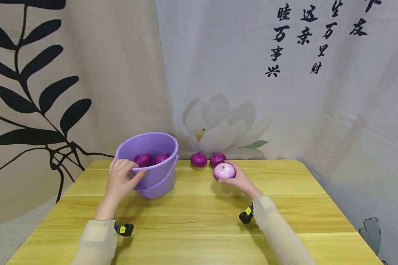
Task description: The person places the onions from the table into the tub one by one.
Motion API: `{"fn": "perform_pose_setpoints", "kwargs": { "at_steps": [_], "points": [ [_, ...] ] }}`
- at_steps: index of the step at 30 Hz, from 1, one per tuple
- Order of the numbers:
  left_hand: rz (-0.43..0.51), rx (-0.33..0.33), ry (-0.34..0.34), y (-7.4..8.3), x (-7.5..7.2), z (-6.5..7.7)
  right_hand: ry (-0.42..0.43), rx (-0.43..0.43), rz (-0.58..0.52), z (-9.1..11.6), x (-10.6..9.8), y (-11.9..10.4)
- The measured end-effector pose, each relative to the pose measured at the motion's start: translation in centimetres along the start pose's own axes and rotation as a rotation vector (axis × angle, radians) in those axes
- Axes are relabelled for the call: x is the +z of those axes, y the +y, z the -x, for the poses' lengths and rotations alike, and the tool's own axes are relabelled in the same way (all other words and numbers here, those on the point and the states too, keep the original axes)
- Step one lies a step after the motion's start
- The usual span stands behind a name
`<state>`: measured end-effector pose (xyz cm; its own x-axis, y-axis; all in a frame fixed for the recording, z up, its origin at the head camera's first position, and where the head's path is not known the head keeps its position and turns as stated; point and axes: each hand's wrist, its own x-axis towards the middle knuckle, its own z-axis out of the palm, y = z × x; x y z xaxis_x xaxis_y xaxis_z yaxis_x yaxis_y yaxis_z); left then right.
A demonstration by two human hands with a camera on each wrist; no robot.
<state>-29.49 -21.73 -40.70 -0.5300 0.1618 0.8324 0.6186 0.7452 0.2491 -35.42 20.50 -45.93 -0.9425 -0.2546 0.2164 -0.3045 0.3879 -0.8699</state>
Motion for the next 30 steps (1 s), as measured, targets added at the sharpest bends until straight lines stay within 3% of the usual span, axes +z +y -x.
{"fn": "perform_pose_setpoints", "kwargs": {
  "at_steps": [14,22,30],
  "points": [
    [-0.003,0.01,0.018,0.0,0.2,0.0,0.025,0.002,0.023,0.5,-0.8,-1.1],
    [0.005,0.014,0.027,0.2,0.2,0.0,0.008,-0.015,0.04,2.0,-1.7,-5.0],
    [0.003,0.026,0.032,0.2,0.2,0.0,0.004,-0.001,0.052,1.9,-2.4,-6.4]
  ]
}}
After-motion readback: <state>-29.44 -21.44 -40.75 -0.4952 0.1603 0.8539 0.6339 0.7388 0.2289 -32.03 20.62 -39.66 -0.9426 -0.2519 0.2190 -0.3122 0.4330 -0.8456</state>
